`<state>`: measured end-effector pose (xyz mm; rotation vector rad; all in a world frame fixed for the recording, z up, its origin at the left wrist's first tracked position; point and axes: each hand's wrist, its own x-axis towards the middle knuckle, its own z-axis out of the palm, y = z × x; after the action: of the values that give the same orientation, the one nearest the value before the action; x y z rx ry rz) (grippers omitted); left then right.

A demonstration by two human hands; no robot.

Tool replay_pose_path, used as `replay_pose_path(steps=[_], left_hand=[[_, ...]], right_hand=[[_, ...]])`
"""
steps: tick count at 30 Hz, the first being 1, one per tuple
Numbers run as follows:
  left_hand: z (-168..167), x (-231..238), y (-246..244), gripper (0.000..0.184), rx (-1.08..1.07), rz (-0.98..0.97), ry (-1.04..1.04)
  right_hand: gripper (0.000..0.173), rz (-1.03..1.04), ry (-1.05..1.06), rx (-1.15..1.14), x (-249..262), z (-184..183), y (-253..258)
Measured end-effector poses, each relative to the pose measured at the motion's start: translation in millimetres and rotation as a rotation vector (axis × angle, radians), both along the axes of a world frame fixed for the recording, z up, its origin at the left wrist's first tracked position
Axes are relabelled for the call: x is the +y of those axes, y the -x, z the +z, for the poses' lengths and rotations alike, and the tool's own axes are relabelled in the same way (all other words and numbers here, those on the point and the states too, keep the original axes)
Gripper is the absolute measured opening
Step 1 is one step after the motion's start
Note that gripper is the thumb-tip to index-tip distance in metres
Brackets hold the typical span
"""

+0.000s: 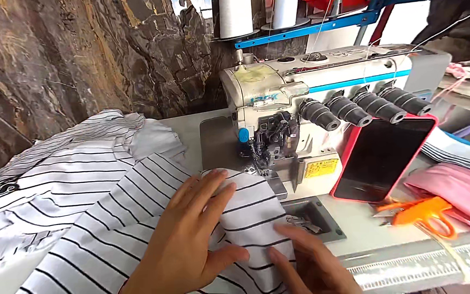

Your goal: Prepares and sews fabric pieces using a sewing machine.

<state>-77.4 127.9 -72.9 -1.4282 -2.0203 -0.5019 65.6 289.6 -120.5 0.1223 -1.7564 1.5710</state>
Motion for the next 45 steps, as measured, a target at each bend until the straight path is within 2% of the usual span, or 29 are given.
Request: replay_pose_path(steps=[1, 3, 7, 10, 12, 15, 17, 18, 20, 23, 26, 30, 41, 45], left_hand=[[0, 3, 0, 0.081, 0.005, 0.016, 0.008], [6, 11, 1, 0.079, 0.009, 0.044, -0.009], [27, 32, 12, 0.041, -0.136, 0.067, -0.020], [40, 38, 19, 0.024, -0.231, -0.093, 0.016], [43, 41, 18, 0.023, -0.140, -0.184, -0.035], [45, 46, 23, 0.016, 0.205, -0.313, -0.180], [45, 43, 30, 0.005, 0.423, -0.234, -0.237], [43, 40, 28, 0.002, 0.431, -0.153, -0.243], [34, 36, 9, 0.011, 0.283, 0.019, -0.231], [18, 37, -30, 0.036, 0.048, 0.216, -0.064], [15, 36, -49, 0.067, -0.048, 0.213, 0.049], [10, 40, -41, 0.086, 0.020, 0.161, 0.069], [-2, 48, -35, 0.086, 0.073, 0.172, 0.037], [-4, 34, -40, 0.079, 0.048, 0.105, 0.047]], right_hand=[[0.021, -0.040, -0.041, 0.015, 3, 1, 2], [0.016, -0.097, -0.124, 0.033, 6, 3, 4], [0.022, -0.125, -0.247, 0.005, -3, 5, 1], [0.026, -0.130, -0.264, -0.023, -2, 6, 1], [0.028, -0.117, -0.245, -0.029, -4, 8, -1], [0.033, -0.106, -0.180, -0.032, -9, 7, -1], [0.036, -0.086, -0.121, -0.045, -13, 4, 1], [0.038, -0.070, -0.087, -0.058, -15, 3, 1], [0.041, -0.040, -0.031, -0.073, -19, 1, -1], [0.039, -0.006, -0.005, -0.062, -24, -4, -7], [0.034, 0.014, -0.018, -0.030, -30, -9, -14], [0.036, -0.004, -0.014, 0.001, -27, -10, -13], [0.043, 0.038, -0.009, -0.033, -13, -14, -11], [0.038, -0.006, -0.102, -0.051, 0, -26, -14]])
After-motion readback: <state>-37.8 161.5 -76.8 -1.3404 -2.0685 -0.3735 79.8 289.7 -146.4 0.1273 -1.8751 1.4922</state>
